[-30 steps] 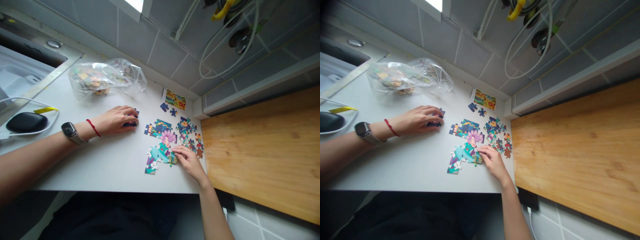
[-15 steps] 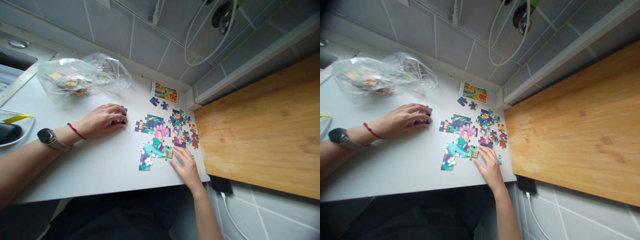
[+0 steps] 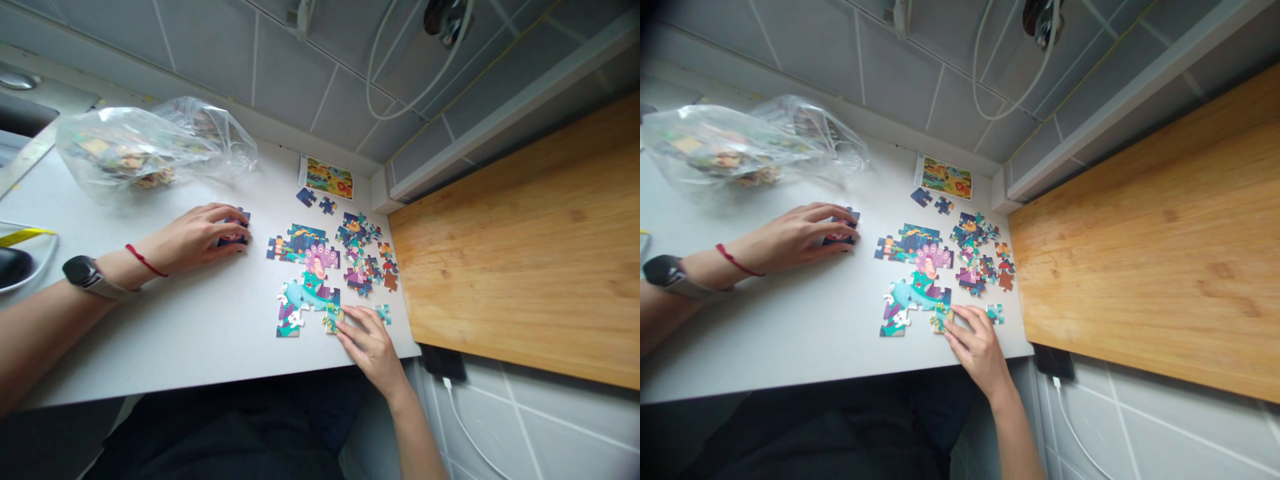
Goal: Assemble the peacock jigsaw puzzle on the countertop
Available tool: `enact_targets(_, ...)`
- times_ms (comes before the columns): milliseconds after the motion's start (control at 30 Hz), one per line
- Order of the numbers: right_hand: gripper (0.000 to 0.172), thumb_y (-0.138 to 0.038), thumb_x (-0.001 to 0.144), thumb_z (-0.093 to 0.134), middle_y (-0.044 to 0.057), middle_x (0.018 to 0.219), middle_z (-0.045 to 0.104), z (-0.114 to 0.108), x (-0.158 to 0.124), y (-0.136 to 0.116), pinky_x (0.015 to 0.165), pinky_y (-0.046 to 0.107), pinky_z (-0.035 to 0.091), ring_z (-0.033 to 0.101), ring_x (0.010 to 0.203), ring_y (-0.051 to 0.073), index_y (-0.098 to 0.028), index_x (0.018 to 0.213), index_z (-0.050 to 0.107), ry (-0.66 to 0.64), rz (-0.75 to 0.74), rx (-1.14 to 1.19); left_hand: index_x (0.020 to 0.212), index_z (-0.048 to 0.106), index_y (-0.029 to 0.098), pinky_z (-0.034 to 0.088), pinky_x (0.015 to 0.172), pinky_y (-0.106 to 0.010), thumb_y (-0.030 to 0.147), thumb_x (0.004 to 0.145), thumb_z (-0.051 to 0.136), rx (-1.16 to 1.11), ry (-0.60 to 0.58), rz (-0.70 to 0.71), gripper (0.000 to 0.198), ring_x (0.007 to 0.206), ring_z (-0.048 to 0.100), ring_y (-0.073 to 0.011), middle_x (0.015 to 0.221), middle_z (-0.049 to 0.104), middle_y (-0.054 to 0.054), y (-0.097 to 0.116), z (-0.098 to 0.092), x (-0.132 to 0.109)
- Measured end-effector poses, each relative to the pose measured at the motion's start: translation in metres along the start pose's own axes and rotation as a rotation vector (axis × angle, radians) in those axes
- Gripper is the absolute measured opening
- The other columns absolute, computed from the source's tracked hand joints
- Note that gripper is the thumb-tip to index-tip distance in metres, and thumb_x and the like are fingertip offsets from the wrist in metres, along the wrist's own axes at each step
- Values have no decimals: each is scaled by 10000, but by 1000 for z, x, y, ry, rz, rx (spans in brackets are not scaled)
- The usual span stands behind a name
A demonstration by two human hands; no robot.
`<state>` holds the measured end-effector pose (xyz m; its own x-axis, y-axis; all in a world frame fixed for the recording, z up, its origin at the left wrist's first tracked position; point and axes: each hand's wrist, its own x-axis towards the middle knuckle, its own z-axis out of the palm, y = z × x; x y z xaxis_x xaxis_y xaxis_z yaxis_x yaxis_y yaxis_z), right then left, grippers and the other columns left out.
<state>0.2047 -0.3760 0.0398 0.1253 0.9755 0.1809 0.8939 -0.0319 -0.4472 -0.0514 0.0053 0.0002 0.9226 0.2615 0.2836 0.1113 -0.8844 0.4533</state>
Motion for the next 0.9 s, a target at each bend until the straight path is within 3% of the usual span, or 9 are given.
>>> enact_targets(200,407,-109,1010,633,96,1442,690,3,-1,-10,1024,508,613,616,1295,289,-292,1362,722,-46,-38,-97,1125,765,286,487,1100,-473,518,1031,536,-18,2,-2,340,1207,645,-293,1278,695,-90,0,0,1)
enact_targets(400,430,-98,1009,625,79,1484,672,3,-2,-14,1108,557,575,526,1459,310,-273,1397,686,-49,-55,-95,1135,766,296,495,1094,-486,511,1031,541,-25,-2,-3,328,1205,647,-299,1287,693,-91,1,-2,1)
enact_targets(600,535,-61,996,602,64,1481,677,4,-5,-15,1082,534,597,575,1399,293,-281,1484,618,-77,-54,-100,1133,771,306,500,1088,-490,519,1019,556,-33,5,17,323,1197,653,-295,1278,698,-91,1,-2,1)
enact_targets(900,396,-92,1000,619,82,1485,673,6,-8,-19,1115,534,588,537,1461,300,-231,1362,703,-65,-63,-98,1149,767,277,489,1094,-476,505,1016,581,-53,12,9,323,1193,652,-290,1270,703,-99,3,-3,2)
